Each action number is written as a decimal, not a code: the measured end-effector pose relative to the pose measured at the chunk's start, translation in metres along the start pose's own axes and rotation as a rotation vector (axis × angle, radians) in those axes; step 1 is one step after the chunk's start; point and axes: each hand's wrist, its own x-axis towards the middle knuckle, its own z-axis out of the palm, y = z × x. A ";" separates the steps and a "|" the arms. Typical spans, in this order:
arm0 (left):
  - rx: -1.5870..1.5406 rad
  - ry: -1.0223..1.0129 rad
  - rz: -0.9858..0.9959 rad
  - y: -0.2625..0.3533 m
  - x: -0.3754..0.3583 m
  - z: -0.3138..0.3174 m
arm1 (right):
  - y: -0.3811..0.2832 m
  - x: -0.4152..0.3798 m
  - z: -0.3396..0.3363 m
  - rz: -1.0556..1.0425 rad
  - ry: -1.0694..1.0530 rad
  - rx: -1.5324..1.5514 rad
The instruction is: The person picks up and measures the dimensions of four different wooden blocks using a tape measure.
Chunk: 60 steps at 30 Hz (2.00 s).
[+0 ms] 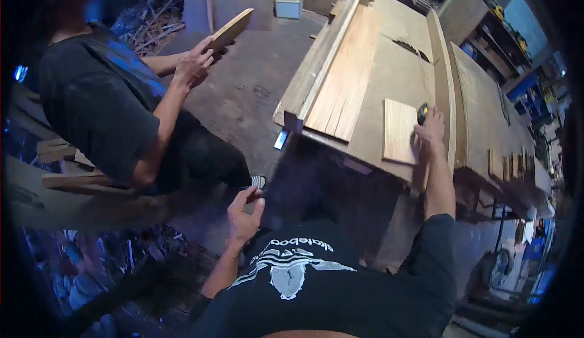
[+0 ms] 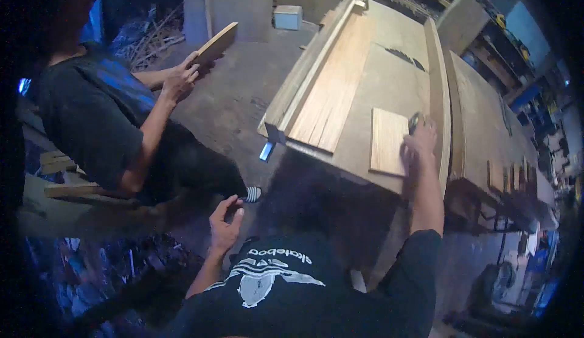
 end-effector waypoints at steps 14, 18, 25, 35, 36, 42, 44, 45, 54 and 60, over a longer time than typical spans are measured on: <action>-0.725 -0.210 -0.092 0.098 0.125 0.152 | 0.024 0.086 -0.032 -0.041 -0.275 0.438; -0.410 -0.349 0.040 0.146 0.167 0.207 | -0.019 0.019 -0.090 -0.540 -0.238 0.710; -0.318 -0.629 0.059 0.166 0.180 0.248 | -0.049 -0.072 -0.124 -0.735 -0.166 0.746; -0.740 -0.730 -0.180 0.169 0.258 0.176 | 0.001 -0.146 -0.109 -0.362 -0.240 0.740; -0.700 -0.668 -0.068 0.164 0.278 0.164 | 0.009 -0.156 -0.106 -0.321 -0.310 0.745; -1.273 -0.710 -0.393 0.147 0.274 0.176 | 0.027 -0.216 -0.062 -0.027 -0.413 0.977; -1.274 -0.638 -0.524 0.115 0.266 0.206 | 0.023 -0.223 -0.064 0.180 -0.451 1.094; -1.317 -0.477 -0.704 0.111 0.269 0.215 | 0.019 -0.224 -0.067 0.254 -0.457 1.132; -1.666 -0.050 -0.595 0.133 0.325 0.238 | -0.010 -0.214 -0.081 0.171 -0.354 1.272; -1.629 -0.417 -0.333 0.149 0.294 0.225 | -0.024 -0.220 -0.086 0.207 -0.343 1.376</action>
